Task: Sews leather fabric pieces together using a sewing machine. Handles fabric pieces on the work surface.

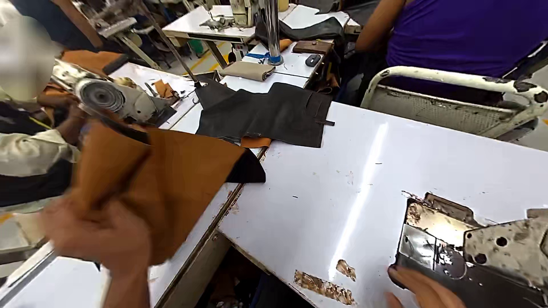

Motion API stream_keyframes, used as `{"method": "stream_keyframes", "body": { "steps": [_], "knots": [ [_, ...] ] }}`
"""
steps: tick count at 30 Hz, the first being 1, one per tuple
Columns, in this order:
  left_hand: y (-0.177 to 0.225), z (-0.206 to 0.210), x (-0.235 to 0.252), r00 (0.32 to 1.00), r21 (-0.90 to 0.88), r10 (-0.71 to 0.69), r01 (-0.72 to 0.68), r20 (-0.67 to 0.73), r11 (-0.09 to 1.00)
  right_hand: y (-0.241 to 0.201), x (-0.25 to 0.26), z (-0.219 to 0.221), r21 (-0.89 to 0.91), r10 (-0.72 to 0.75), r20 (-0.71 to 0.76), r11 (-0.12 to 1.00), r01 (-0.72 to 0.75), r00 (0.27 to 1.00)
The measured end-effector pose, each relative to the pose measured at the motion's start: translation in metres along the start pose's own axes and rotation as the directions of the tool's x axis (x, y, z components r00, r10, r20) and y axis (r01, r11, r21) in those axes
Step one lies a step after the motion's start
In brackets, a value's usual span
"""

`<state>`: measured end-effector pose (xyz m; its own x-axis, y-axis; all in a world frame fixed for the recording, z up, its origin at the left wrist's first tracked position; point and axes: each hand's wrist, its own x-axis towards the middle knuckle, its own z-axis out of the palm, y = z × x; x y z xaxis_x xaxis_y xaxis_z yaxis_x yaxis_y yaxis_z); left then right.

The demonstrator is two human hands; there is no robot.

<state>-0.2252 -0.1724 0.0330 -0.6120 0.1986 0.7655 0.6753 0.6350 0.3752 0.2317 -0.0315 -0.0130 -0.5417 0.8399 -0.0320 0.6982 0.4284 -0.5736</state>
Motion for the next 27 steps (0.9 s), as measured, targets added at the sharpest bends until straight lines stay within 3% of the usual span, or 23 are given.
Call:
{"method": "stream_keyframes", "body": {
  "steps": [2,4,6,8,10,12,14,16,19,21,23,24,25,26,27],
  "knots": [
    [-0.041,0.004,0.041,0.989,0.055,-0.039,0.047,-0.141,0.997,-0.022,0.077,0.041,-0.028,-0.169,-0.036,0.985,0.168,0.985],
    [-0.048,0.015,0.068,0.989,0.095,-0.041,0.055,-0.145,0.994,-0.038,0.166,0.075,-0.09,-0.275,-0.095,0.96,0.267,0.957],
    [-0.036,0.024,0.07,0.999,0.148,-0.03,0.035,-0.033,0.988,-0.047,0.242,0.098,-0.127,-0.337,-0.126,0.938,0.322,0.933],
    [-0.029,0.038,0.058,0.974,0.247,-0.13,0.081,0.187,0.966,-0.05,0.295,0.111,-0.223,-0.35,-0.175,0.925,0.309,0.92],
    [-0.026,0.055,0.037,0.881,0.301,-0.261,0.144,0.395,0.943,-0.052,0.314,0.11,-0.346,-0.377,-0.228,0.893,0.287,0.898],
    [-0.024,0.064,0.014,0.856,0.278,-0.259,0.142,0.448,0.95,-0.056,0.304,0.104,-0.441,-0.43,-0.19,0.84,0.315,0.883],
    [-0.002,0.069,-0.004,0.893,0.119,-0.067,0.015,0.446,0.993,-0.051,0.263,0.095,-0.436,-0.39,-0.125,0.848,0.303,0.912],
    [0.036,0.082,-0.02,0.852,-0.226,0.239,-0.146,0.466,0.963,-0.046,0.208,0.077,-0.301,-0.239,-0.058,0.93,0.211,0.969],
    [0.121,0.107,-0.053,0.551,-0.619,0.673,-0.321,0.494,0.717,-0.035,0.145,0.034,-0.191,-0.236,-0.131,0.959,0.209,0.963],
    [0.178,0.118,-0.067,0.383,-0.702,0.771,-0.335,0.508,0.629,-0.044,0.13,0.001,-0.207,-0.345,-0.353,0.935,0.287,0.87],
    [0.233,0.116,-0.061,0.357,-0.742,0.714,-0.081,0.602,0.666,-0.056,0.124,-0.02,-0.213,-0.386,-0.615,0.921,0.327,0.688],
    [0.257,0.11,-0.054,0.406,-0.729,0.637,0.122,0.655,0.673,-0.06,0.119,-0.023,-0.192,-0.363,-0.706,0.925,0.328,0.609],
    [0.278,0.099,-0.044,0.467,-0.7,0.528,0.38,0.709,0.604,-0.066,0.111,-0.021,-0.148,-0.331,-0.748,0.928,0.341,0.575],
    [0.298,0.082,-0.03,0.466,-0.614,0.403,0.643,0.788,0.458,-0.075,0.103,-0.013,-0.059,-0.278,-0.752,0.931,0.359,0.597],
    [0.313,0.061,-0.014,0.388,-0.465,0.302,0.849,0.871,0.25,-0.085,0.095,0.001,0.068,-0.201,-0.719,0.932,0.355,0.665]
  ]
}}
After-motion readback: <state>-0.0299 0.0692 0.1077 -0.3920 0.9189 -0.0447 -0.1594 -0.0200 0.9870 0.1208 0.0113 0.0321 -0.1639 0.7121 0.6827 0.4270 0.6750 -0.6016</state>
